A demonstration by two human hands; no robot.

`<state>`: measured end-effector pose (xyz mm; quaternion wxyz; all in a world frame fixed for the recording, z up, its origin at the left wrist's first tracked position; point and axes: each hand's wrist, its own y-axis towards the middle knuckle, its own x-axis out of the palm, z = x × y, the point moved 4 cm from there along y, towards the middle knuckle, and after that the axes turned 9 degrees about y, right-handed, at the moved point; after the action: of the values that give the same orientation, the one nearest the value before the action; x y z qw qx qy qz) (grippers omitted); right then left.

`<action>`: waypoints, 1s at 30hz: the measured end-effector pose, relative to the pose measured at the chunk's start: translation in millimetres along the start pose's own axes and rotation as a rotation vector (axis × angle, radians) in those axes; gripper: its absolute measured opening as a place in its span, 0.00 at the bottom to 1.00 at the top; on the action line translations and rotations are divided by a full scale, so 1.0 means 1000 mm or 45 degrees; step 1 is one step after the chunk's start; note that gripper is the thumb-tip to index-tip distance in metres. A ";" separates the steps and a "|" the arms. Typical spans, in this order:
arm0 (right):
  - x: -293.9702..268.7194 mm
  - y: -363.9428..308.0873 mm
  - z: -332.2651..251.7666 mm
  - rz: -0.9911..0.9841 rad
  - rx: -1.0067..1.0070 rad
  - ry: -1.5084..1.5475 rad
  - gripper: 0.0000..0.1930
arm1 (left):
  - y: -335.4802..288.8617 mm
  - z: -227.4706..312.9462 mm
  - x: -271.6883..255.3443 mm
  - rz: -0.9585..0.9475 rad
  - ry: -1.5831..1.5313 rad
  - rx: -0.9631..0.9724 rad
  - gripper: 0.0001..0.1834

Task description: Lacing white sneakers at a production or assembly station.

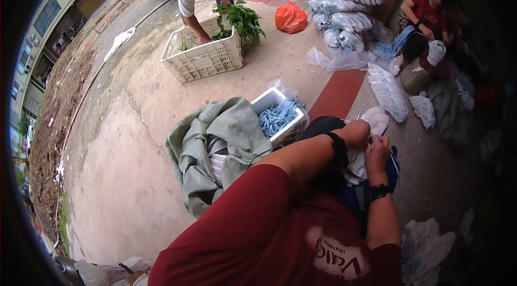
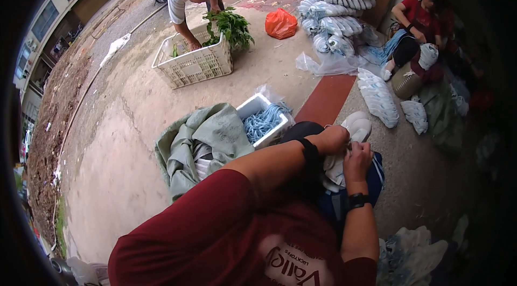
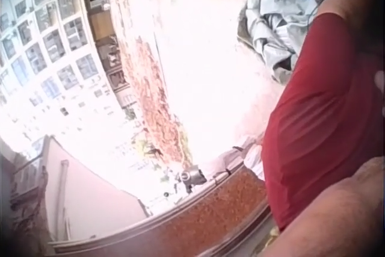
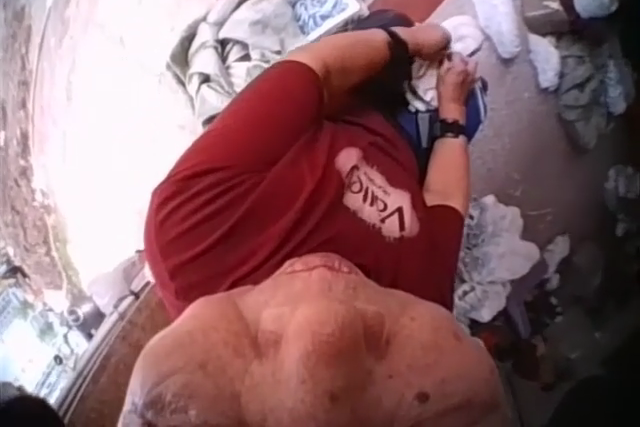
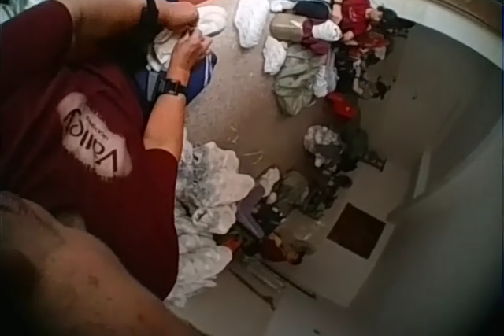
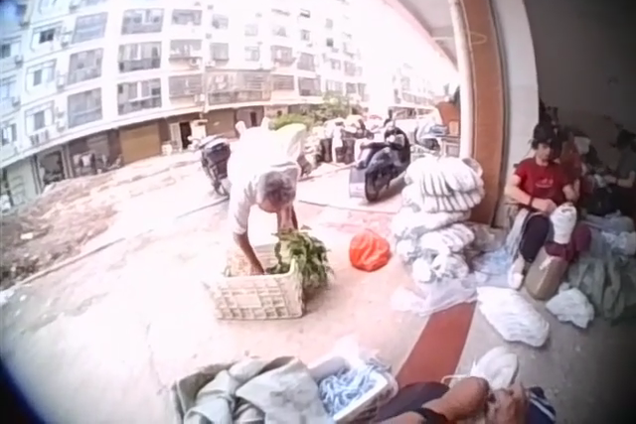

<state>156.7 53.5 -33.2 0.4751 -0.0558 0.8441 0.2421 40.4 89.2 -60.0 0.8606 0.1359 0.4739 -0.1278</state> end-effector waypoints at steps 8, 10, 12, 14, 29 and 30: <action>0.003 -0.002 -0.005 0.023 -0.028 -0.105 0.10 | -0.004 -0.012 0.008 0.153 -0.188 0.105 0.09; 0.003 -0.002 -0.006 0.049 -0.047 -0.160 0.09 | -0.006 -0.011 0.010 0.179 -0.217 0.094 0.09; 0.004 -0.001 -0.006 0.058 -0.078 -0.196 0.09 | -0.007 -0.010 0.012 0.227 -0.185 0.090 0.09; 0.005 -0.002 -0.008 0.071 -0.110 -0.229 0.08 | -0.009 -0.010 0.013 0.248 -0.195 0.087 0.09; 0.007 -0.004 -0.010 0.103 -0.140 -0.306 0.05 | -0.015 0.003 0.008 0.292 -0.177 -0.128 0.09; 0.006 -0.004 -0.010 0.119 -0.172 -0.306 0.04 | -0.015 0.005 0.007 0.246 -0.155 -0.203 0.09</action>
<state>147.3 46.2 -35.9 0.5562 -0.0188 0.7646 0.3250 42.3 73.0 -64.8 0.9042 0.1039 0.4141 -0.0143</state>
